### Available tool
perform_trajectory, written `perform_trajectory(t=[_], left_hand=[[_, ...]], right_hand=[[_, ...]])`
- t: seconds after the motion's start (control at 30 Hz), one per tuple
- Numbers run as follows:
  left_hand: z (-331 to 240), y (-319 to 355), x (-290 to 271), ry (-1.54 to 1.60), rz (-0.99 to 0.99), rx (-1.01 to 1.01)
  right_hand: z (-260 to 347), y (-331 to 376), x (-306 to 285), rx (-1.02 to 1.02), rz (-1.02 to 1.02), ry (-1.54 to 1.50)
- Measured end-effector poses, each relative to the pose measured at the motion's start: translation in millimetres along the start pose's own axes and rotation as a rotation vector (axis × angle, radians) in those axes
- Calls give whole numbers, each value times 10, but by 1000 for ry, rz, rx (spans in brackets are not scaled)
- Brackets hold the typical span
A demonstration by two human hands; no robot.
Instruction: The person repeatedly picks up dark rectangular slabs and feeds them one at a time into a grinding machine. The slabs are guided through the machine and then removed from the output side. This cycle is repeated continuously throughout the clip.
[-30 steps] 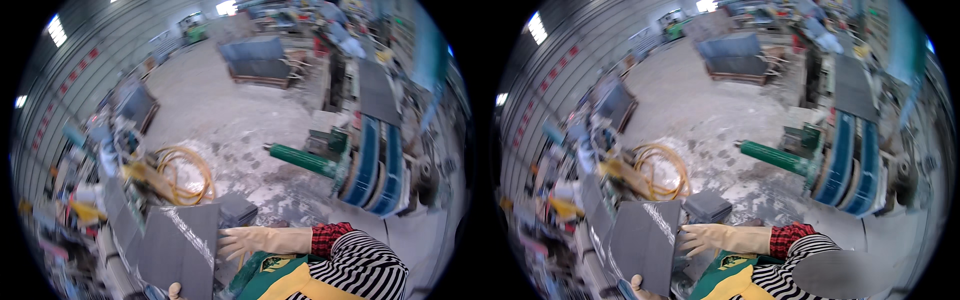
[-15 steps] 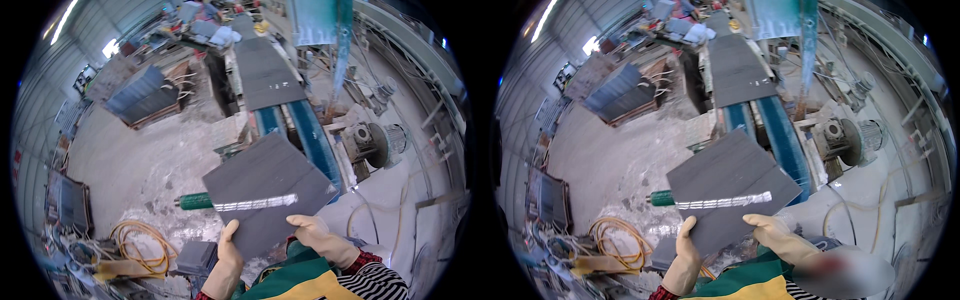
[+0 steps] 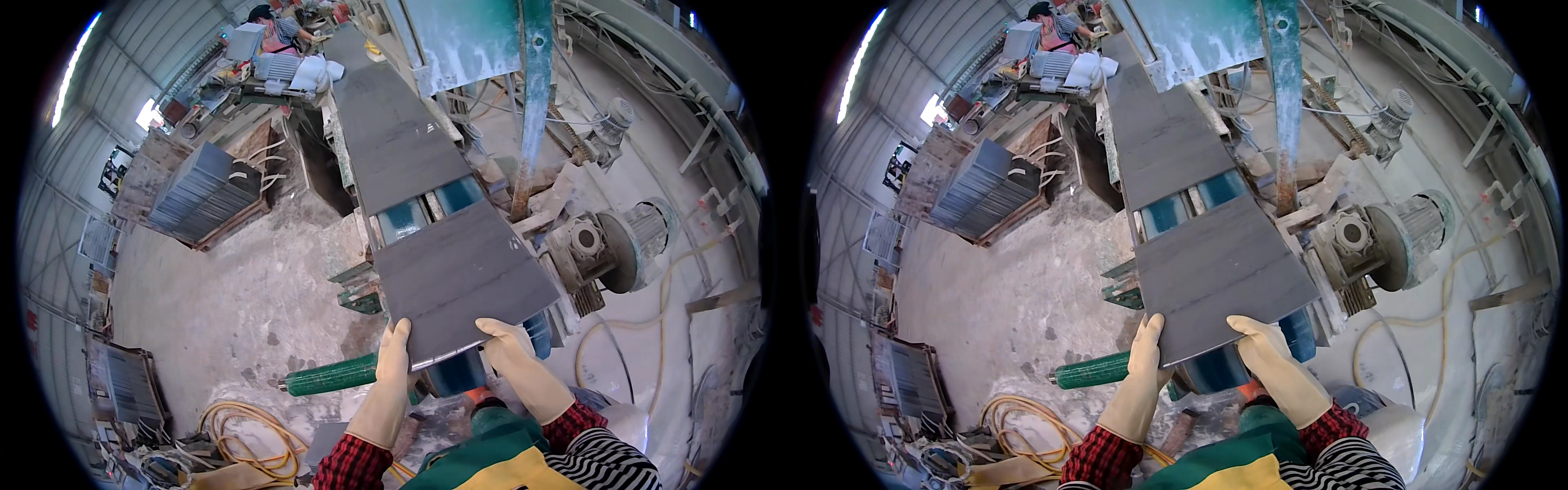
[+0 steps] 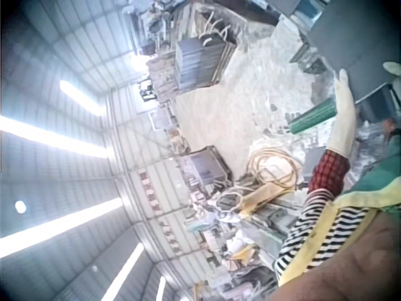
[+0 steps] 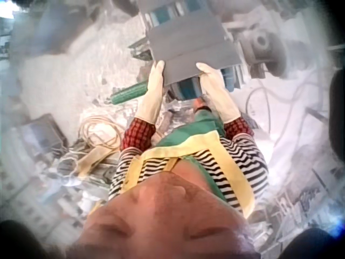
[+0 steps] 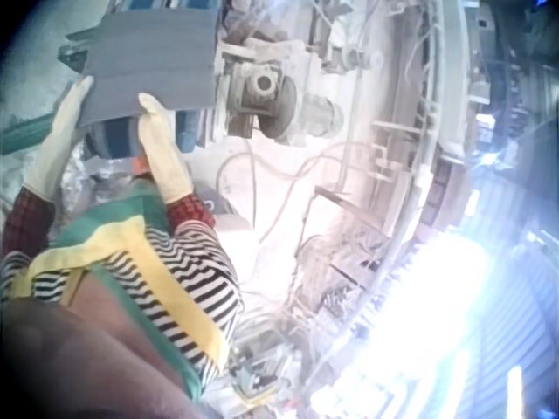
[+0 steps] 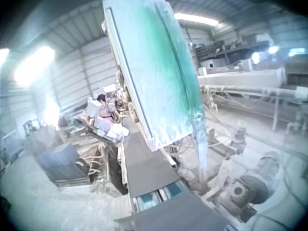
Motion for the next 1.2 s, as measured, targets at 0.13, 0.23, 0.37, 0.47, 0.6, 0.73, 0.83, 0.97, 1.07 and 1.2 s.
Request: perform_trajectory(t=[0.13, 0.23, 0.37, 0.47, 0.6, 0.73, 0.83, 0.97, 1.07, 1.2], left_hand=[[-40, -341, -112, -15, 4, -10], [-124, -307, -102, -60, 20, -75], [102, -112, -358, -166, -21, -249], [43, -196, -388, -200, -50, -135], [27, -359, -384, -174, -82, -72], [50, -484, -374, -149, -86, -47], [86, -532, -366, -141, -92, -41], [84, -601, -400, -251, -78, -70], [-87, -527, -342, -429, -31, -133], [-192, -212, -725, -310, -74, -146]], right_hand=[[-131, -267, 144, -3, -30, -101], [-353, -643, 183, 60, 14, -481], [-353, -900, 339, 84, -1, -502], [-352, -972, 445, 91, -38, -491], [-367, -1095, 481, 100, -45, -484], [-308, -1171, 569, 101, 20, -440], [-275, -1177, 617, 192, 23, -424], [-197, -999, 693, 515, 77, -403], [-315, -1088, 542, 771, 333, -57], [50, -915, 357, 679, 428, 655]])
Point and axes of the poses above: each hand's wrist, its own y-axis away from the middle knuckle, its own x-axis out of the palm, z = x × y, the point moved 8 cm from there along -y, towards the middle knuckle, and after that the axes turned 11 degrees about -z, right-handed, at the moved point
